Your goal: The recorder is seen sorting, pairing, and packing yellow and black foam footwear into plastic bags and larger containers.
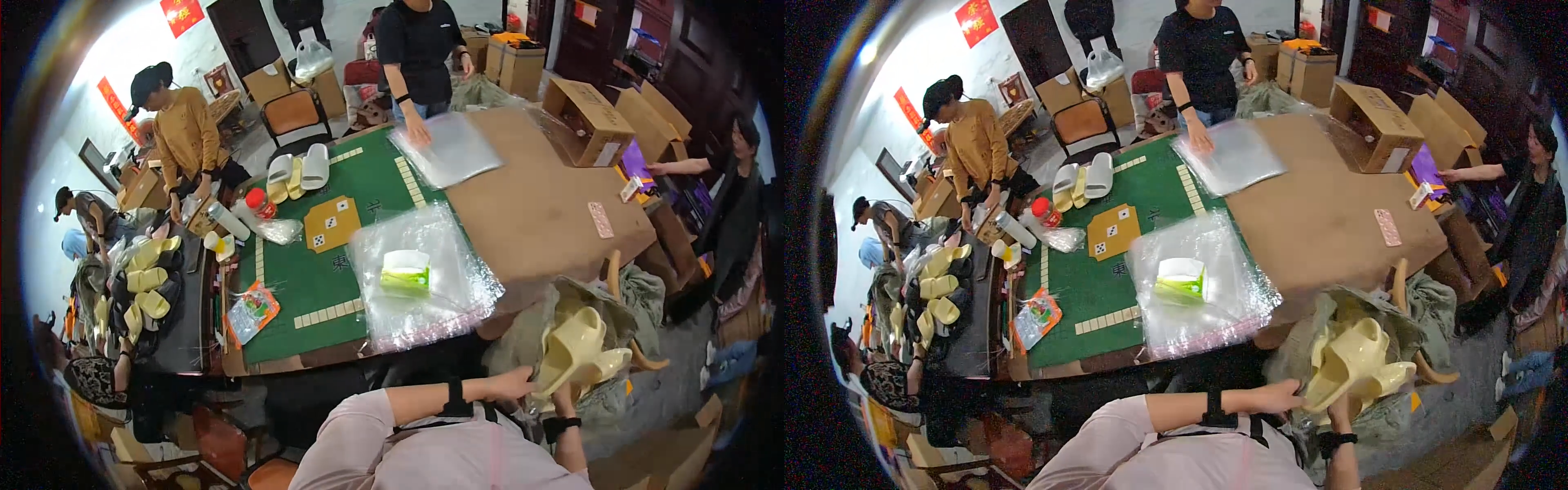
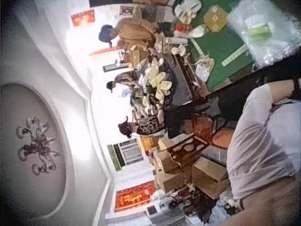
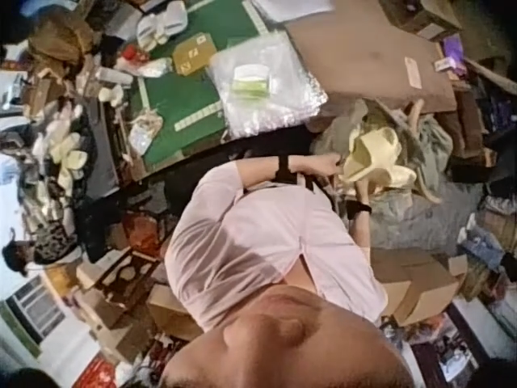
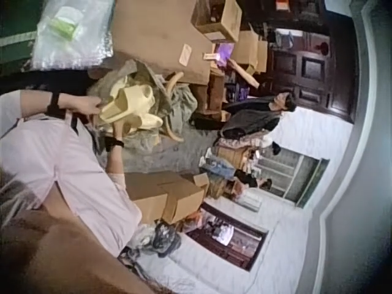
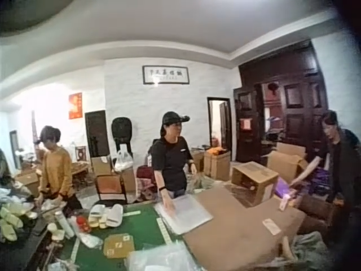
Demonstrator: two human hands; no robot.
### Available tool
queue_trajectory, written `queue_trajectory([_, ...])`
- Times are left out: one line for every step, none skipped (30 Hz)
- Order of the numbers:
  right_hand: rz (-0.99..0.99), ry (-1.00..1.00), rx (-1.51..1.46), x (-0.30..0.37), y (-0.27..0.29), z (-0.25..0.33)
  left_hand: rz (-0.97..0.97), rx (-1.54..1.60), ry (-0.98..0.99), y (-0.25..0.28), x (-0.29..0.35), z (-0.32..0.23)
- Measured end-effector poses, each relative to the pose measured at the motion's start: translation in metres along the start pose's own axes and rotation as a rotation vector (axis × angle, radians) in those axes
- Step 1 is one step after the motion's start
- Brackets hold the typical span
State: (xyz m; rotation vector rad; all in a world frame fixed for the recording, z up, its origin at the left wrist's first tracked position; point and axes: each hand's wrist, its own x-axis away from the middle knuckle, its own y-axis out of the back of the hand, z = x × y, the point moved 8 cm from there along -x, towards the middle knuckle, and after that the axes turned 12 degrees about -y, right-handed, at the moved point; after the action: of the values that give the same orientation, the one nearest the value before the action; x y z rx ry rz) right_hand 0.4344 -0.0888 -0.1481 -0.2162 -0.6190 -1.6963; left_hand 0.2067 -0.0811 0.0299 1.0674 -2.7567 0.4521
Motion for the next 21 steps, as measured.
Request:
queue_trajectory([-0.035, 0.244, 0.346, -0.005, -0.001, -0.01, 0.098, -0.01, -0.027, -0.009, 0.0, -0.002])
queue_trajectory([0.15, -0.311, 0.171, 0.029, -0.045, 0.039, 0.018, -0.105, -0.029, 0.011, 0.012, 0.011])
queue_trajectory([0.14, -0.311, 0.172, 0.034, -0.043, 0.041, 0.026, -0.104, -0.034, 0.01, 0.014, 0.006])
queue_trajectory([0.26, -0.499, -0.18, 0.039, -0.057, 0.034, 0.058, 0.012, -0.014, 0.007, 0.02, 0.004])
queue_trajectory([0.377, -0.687, -0.533, 0.047, -0.077, 0.031, 0.086, 0.13, 0.005, 0.005, 0.025, 0.002])
queue_trajectory([0.459, -0.723, -0.665, 0.055, -0.086, 0.039, 0.06, 0.135, 0.002, 0.008, 0.028, 0.001])
queue_trajectory([0.192, -0.598, -0.665, 0.054, -0.076, 0.034, 0.088, 0.194, -0.028, 0.002, 0.028, -0.004])
queue_trajectory([0.21, -0.602, -0.649, 0.055, -0.077, 0.026, 0.104, 0.256, -0.06, 0.0, 0.029, -0.005])
queue_trajectory([0.272, -0.579, -0.577, 0.054, -0.08, 0.021, 0.082, 0.261, -0.065, 0.003, 0.031, -0.004])
queue_trajectory([0.33, -0.555, -0.508, 0.054, -0.082, 0.016, 0.074, 0.196, -0.078, 0.004, 0.031, -0.002])
queue_trajectory([0.386, -0.527, -0.439, 0.052, -0.084, 0.011, 0.068, 0.131, -0.092, 0.005, 0.031, 0.0])
queue_trajectory([0.437, -0.497, -0.371, 0.05, -0.086, 0.007, 0.094, -0.008, -0.141, 0.009, 0.027, 0.009])
queue_trajectory([0.464, -0.471, -0.32, 0.051, -0.083, -0.002, 0.109, -0.005, -0.141, 0.01, 0.031, 0.011])
queue_trajectory([0.484, -0.443, -0.27, 0.053, -0.079, -0.007, 0.098, 0.12, -0.124, 0.011, 0.035, 0.01])
queue_trajectory([0.494, -0.416, -0.223, 0.053, -0.077, -0.014, 0.095, 0.246, -0.103, 0.011, 0.038, 0.008])
queue_trajectory([0.499, -0.39, -0.174, 0.052, -0.079, -0.014, 0.033, 0.202, -0.092, 0.02, 0.04, 0.011])
queue_trajectory([0.496, -0.366, -0.126, 0.05, -0.08, -0.015, 0.044, 0.257, -0.097, 0.022, 0.032, 0.024])
queue_trajectory([0.545, -0.381, -0.066, 0.065, -0.091, 0.006, 0.034, 0.341, -0.068, 0.032, 0.041, 0.018])
queue_trajectory([0.46, -0.477, 0.046, 0.088, -0.087, 0.017, -0.109, 0.389, -0.058, 0.04, 0.049, 0.008])
queue_trajectory([0.458, -0.412, 0.113, 0.099, -0.083, 0.011, -0.09, 0.361, -0.04, 0.043, 0.056, -0.003])
queue_trajectory([0.44, -0.349, 0.18, 0.112, -0.076, 0.003, -0.051, 0.457, -0.086, 0.038, 0.058, -0.011])
